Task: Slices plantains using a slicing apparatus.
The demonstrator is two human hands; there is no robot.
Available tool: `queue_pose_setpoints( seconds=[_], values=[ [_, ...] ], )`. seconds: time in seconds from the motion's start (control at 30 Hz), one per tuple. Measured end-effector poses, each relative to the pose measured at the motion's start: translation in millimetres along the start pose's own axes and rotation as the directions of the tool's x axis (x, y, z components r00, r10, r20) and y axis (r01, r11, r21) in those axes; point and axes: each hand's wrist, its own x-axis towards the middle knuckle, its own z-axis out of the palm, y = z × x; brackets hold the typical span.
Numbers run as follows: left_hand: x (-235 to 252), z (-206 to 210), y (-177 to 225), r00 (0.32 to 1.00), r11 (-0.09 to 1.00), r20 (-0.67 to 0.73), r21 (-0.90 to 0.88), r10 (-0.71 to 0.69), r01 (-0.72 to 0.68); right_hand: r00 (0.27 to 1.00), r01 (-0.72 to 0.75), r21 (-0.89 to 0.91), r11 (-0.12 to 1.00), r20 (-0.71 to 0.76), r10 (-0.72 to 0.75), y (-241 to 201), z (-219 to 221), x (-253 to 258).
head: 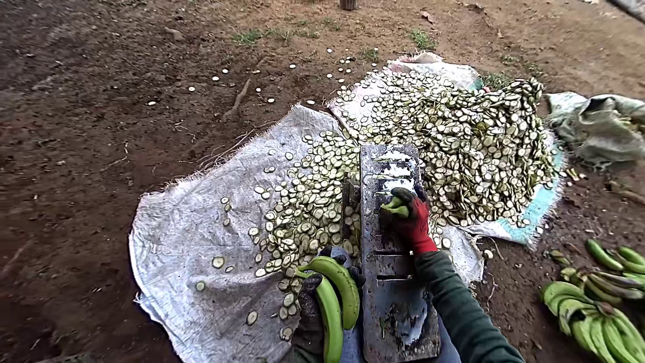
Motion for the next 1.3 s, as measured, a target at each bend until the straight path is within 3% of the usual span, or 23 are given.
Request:
queue_pose_setpoints(
  seconds=[0.13,0.23,0.33,0.37,0.43,0.53,0.63,0.7,0.77,0.87,0.97,1.03,1.2,1.23,1.3],
  values=[
    [0,0,0,1.000,1.000,-0.016,0.013,-0.006,0.006,0.986,-0.135,-0.027,0.990,0.092,0.137,-24,-18,4],
    [-1,-2,0,1.000,0.997,-0.020,0.080,0.024,-0.023,0.988,-0.051,-0.149,0.987,0.135,0.072,-49,-19,14],
    [-6,5,-2,0.996,0.989,-0.067,0.139,0.052,-0.042,0.937,-0.052,-0.294,0.954,0.318,0.149,-52,-3,29],
    [-7,6,-2,0.995,0.988,-0.080,0.145,0.064,-0.052,0.937,-0.057,-0.277,0.959,0.316,0.147,-52,-4,25],
    [-6,6,0,0.995,0.986,-0.078,0.154,0.068,-0.055,0.977,-0.057,-0.149,0.987,0.197,0.086,-55,-19,-7],
    [-4,-3,0,1.000,0.996,-0.010,0.090,0.008,-0.007,0.995,-0.102,0.057,0.993,0.026,0.100,-80,-65,-109],
    [-1,-9,-3,1.000,0.994,0.015,0.113,-0.002,0.000,1.000,-0.008,0.144,0.990,-0.003,0.009,-90,-81,-180],
    [1,-11,-4,1.000,0.993,0.003,0.122,-0.004,0.004,0.996,0.089,0.127,0.988,0.004,-0.090,-70,-62,-150],
    [2,-9,-4,1.000,0.995,-0.005,0.102,-0.004,0.004,0.993,0.116,0.091,0.989,-0.040,-0.113,-37,-31,-71],
    [2,-5,-2,1.000,0.998,-0.030,0.055,-0.008,0.010,0.997,0.043,0.013,0.999,-0.065,-0.043,11,14,46],
    [3,-6,0,1.000,0.995,-0.029,0.104,0.011,-0.008,0.999,-0.025,-0.025,0.999,-0.049,0.024,15,21,82],
    [0,-3,-1,0.999,0.991,-0.031,0.137,0.017,-0.013,0.996,-0.084,0.005,0.996,-0.019,0.084,-4,-4,38],
    [1,-8,0,1.000,0.996,0.001,0.093,-0.012,0.012,0.987,-0.152,0.040,0.988,-0.041,0.154,-81,-79,-156],
    [3,-7,0,1.000,0.996,-0.005,0.087,-0.010,0.011,0.989,-0.140,0.045,0.989,-0.050,0.143,-83,-80,-170],
    [5,-7,-1,1.000,0.997,-0.008,0.069,-0.019,0.019,0.991,-0.091,0.010,0.996,-0.097,0.091,-70,-66,-150]
  ],
)
